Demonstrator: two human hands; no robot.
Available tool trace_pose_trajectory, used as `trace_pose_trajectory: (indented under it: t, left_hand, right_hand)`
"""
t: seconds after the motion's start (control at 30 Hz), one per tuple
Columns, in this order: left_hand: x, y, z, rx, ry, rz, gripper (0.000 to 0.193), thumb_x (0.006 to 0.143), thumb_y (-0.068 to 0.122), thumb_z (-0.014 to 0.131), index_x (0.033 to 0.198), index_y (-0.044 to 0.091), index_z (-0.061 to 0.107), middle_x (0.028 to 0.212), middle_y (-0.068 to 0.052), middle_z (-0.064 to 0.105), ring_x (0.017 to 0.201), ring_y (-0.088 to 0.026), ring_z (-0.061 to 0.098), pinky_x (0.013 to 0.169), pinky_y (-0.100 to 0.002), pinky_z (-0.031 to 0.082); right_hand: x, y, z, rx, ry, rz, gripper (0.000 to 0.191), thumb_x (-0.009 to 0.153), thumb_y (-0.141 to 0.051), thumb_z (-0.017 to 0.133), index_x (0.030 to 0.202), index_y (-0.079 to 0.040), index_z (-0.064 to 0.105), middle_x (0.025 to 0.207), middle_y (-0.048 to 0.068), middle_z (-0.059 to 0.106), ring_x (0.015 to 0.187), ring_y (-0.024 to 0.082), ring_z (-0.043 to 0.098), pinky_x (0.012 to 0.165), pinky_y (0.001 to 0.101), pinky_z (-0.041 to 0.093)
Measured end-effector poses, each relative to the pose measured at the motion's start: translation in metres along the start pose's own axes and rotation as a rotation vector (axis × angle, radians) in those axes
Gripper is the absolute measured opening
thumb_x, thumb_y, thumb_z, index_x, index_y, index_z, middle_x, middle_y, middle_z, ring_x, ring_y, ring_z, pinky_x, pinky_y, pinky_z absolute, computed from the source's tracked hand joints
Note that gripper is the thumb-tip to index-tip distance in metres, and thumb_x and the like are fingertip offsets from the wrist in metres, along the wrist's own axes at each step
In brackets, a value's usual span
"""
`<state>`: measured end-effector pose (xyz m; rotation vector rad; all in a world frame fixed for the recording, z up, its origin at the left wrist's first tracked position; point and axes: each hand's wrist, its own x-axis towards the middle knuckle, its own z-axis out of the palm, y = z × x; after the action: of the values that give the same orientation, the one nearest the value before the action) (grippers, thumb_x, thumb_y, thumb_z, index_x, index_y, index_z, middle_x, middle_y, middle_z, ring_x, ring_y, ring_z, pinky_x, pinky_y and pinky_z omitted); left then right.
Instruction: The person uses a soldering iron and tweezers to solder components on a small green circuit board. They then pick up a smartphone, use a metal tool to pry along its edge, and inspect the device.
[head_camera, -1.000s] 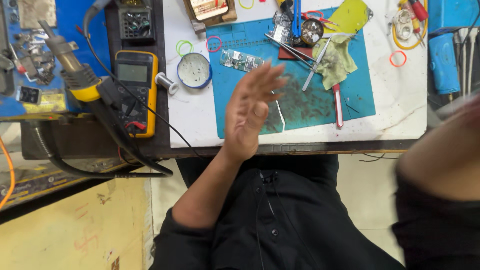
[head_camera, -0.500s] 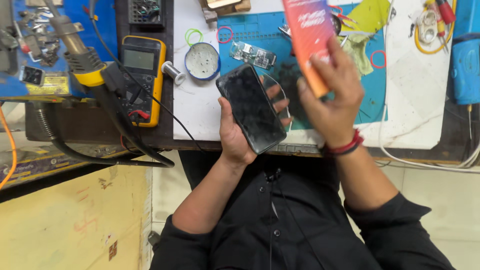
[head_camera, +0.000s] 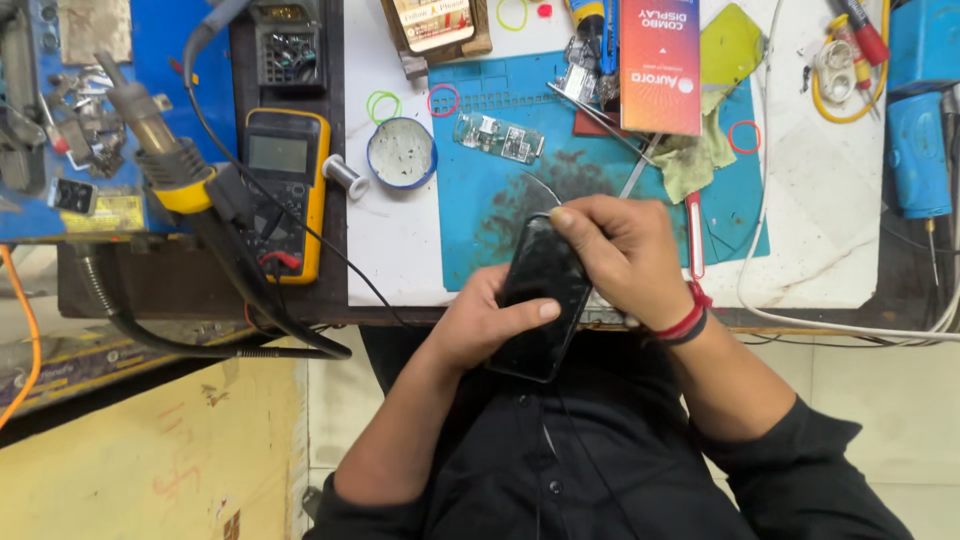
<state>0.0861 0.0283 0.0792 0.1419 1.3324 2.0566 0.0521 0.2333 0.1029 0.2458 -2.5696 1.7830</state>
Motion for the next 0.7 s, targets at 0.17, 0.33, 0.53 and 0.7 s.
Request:
trace_pose_trajectory:
  t: [0.17, 0.33, 0.53, 0.7]
  left_hand:
    - [-0.017, 0.024, 0.032, 1.305, 0.514, 0.405, 0.094, 0.073, 0.041, 0.088, 0.143, -0.005, 0.046, 0.119, -0.02, 0.064, 0.105, -0.037, 0.065, 0.089, -0.043, 0.052]
    - [-0.013, 0.031, 0.041, 1.485, 0.487, 0.466, 0.095, 0.069, 0.037, 0.086, 0.144, -0.004, 0.045, 0.117, -0.017, 0.059, 0.101, -0.034, 0.061, 0.087, -0.043, 0.048]
    - [-0.018, 0.032, 0.027, 1.661, 0.222, 0.46, 0.096, 0.07, 0.04, 0.089, 0.146, -0.004, 0.048, 0.112, -0.013, 0.06, 0.091, -0.028, 0.061, 0.078, -0.039, 0.048]
    - [-0.012, 0.031, 0.024, 1.518, 0.314, 0.546, 0.092, 0.066, 0.035, 0.089, 0.143, 0.001, 0.052, 0.107, -0.011, 0.063, 0.088, -0.029, 0.065, 0.076, -0.039, 0.054]
  right_hand:
    - [-0.011, 0.023, 0.014, 0.274, 0.213, 0.04, 0.028, 0.109, -0.02, 0.064, 0.094, 0.004, 0.07, 0.077, -0.007, 0.06, 0.069, 0.001, 0.046, 0.059, 0.0216, 0.037]
    - [-0.016, 0.044, 0.002, 0.469, 0.068, 0.176, 0.037, 0.11, -0.024, 0.059, 0.083, -0.001, 0.065, 0.072, -0.011, 0.052, 0.066, 0.0, 0.037, 0.056, 0.0222, 0.029]
    - [-0.029, 0.051, -0.008, 0.398, -0.017, 0.314, 0.038, 0.11, -0.027, 0.056, 0.082, -0.004, 0.067, 0.068, -0.011, 0.049, 0.063, 0.0, 0.037, 0.053, 0.0222, 0.031]
    - [-0.031, 0.049, -0.005, 0.68, -0.036, 0.283, 0.023, 0.108, -0.019, 0.058, 0.111, 0.002, 0.066, 0.091, -0.003, 0.068, 0.079, 0.003, 0.059, 0.07, 0.0197, 0.047]
